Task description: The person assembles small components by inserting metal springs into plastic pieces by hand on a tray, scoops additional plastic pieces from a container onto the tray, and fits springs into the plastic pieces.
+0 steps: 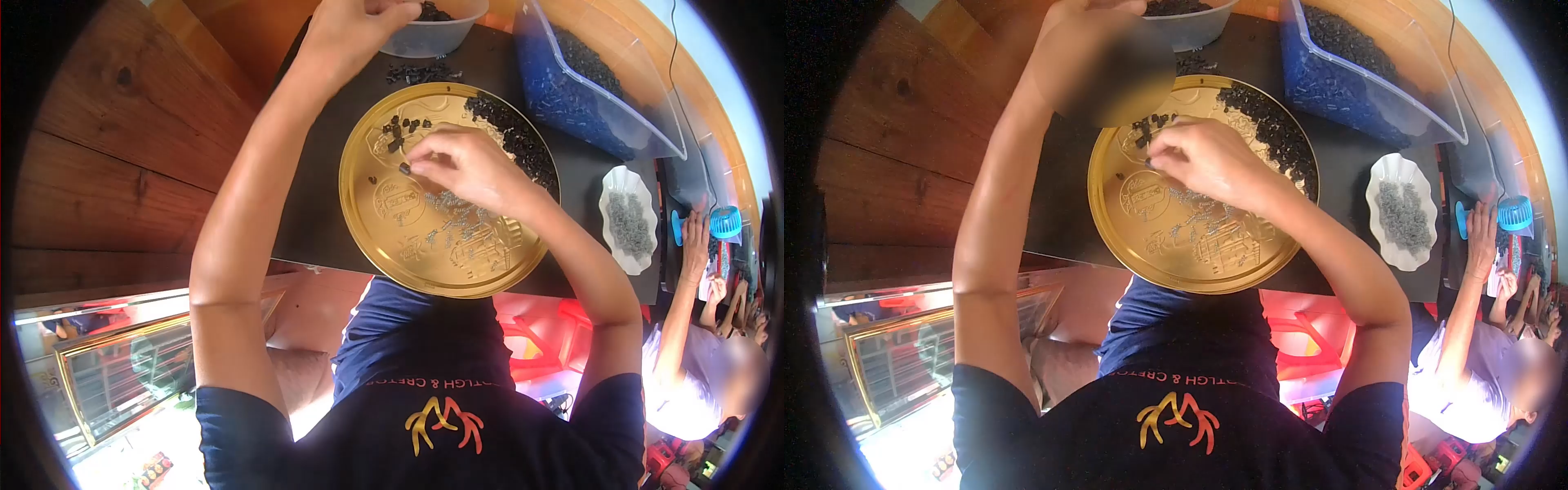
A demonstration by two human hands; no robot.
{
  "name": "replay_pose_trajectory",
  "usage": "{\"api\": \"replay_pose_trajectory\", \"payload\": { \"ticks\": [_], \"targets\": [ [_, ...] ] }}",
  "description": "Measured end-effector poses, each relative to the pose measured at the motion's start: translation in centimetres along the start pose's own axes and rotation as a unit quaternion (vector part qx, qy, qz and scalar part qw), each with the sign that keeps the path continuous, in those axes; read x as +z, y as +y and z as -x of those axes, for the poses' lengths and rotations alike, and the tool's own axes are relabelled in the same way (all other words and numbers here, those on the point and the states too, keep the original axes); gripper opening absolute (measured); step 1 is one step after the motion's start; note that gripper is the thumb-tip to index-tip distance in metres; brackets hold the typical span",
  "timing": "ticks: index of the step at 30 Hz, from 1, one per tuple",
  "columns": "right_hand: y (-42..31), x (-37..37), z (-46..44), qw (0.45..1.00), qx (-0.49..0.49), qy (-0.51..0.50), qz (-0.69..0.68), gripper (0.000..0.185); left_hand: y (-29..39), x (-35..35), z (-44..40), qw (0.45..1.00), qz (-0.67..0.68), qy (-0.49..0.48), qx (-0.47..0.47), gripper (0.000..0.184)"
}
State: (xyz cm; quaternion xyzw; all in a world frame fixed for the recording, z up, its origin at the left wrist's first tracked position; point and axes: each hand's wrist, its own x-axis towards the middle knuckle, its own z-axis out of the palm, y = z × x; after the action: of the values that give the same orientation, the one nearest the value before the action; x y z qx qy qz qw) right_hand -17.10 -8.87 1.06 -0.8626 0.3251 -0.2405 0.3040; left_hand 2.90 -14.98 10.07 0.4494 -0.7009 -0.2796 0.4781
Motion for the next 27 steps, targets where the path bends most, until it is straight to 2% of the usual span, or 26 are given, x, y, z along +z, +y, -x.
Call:
{"api": "replay_pose_trajectory", "payload": {
  "ticks": [3,6,9,12,15,18,21,24,27],
  "targets": [
    [-0.6,1.5,-0.6,0.993,-0.035,-0.006,0.112,0.015,-1.8,-0.3,3.7,0.997,-0.075,0.029,0.015,0.025],
    [-0.3,2.2,-1.0,0.979,-0.041,-0.022,0.199,0.01,-1.7,-0.3,7.3,0.998,0.008,0.055,-0.026,0.022],
    [-0.2,1.8,-0.9,0.987,-0.022,-0.026,0.158,0.011,-1.8,-0.6,10.7,0.991,0.062,0.04,-0.108,0.019],
    [0.1,1.6,-0.4,0.985,-0.039,0.0,0.166,0.012,-2.6,-0.2,13.8,0.983,0.08,0.03,-0.162,0.018],
    [0.4,1.7,-0.1,0.97,-0.099,0.018,0.22,0.014,-2.4,0.2,15.7,0.981,0.042,0.013,-0.19,0.019],
    [0.0,1.6,-0.2,0.964,-0.103,-0.004,0.247,0.015,-2.2,0.6,16.5,0.983,0.041,0.022,-0.176,0.02],
    [-0.5,1.6,0.0,0.978,-0.097,0.026,0.182,0.014,-1.8,1.0,17.1,0.985,0.024,0.024,-0.168,0.02],
    [-2.0,1.3,0.7,0.995,-0.005,0.024,-0.092,0.015,-1.6,1.7,18.0,0.988,0.068,0.032,-0.134,0.02],
    [-2.9,1.5,1.7,0.951,0.066,0.025,-0.302,0.014,-0.6,2.4,18.7,0.984,0.136,0.043,-0.109,0.019]
  ]
}}
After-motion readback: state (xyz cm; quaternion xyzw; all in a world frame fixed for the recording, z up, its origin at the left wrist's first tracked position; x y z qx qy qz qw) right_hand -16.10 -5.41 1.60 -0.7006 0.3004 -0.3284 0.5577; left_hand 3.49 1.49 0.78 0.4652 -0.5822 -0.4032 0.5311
